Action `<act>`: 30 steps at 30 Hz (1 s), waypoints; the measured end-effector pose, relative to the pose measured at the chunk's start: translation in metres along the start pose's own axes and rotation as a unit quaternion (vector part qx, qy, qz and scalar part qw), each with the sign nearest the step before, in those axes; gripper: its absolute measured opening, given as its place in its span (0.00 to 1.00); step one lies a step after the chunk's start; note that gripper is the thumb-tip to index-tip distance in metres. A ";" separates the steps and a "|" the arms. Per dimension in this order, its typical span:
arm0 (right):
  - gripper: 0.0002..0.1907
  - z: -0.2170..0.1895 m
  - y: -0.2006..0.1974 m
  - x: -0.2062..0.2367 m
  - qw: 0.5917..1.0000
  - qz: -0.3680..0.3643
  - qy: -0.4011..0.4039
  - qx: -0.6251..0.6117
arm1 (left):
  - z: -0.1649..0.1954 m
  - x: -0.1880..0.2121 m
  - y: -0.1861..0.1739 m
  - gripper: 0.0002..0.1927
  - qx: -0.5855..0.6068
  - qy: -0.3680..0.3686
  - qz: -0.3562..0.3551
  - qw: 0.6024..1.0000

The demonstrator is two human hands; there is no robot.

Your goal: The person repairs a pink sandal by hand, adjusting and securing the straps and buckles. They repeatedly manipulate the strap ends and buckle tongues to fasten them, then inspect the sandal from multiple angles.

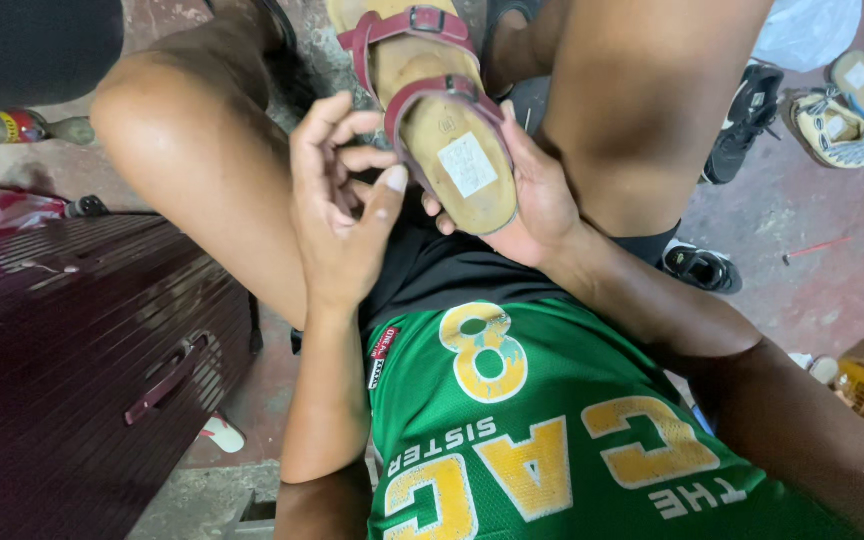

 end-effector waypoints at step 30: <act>0.21 -0.022 -0.054 -0.030 0.997 0.063 0.016 0.033 | -0.087 -0.070 0.031 0.36 0.446 -0.147 0.031 0.882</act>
Point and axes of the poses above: each hand's wrist, its own x-axis away from the middle knuckle, its own y-axis out of the palm, z = x × y, the point moved 7 cm from there along -x, towards the middle knuckle, and after that the axes turned 7 degrees about -x, right-handed, at the moved point
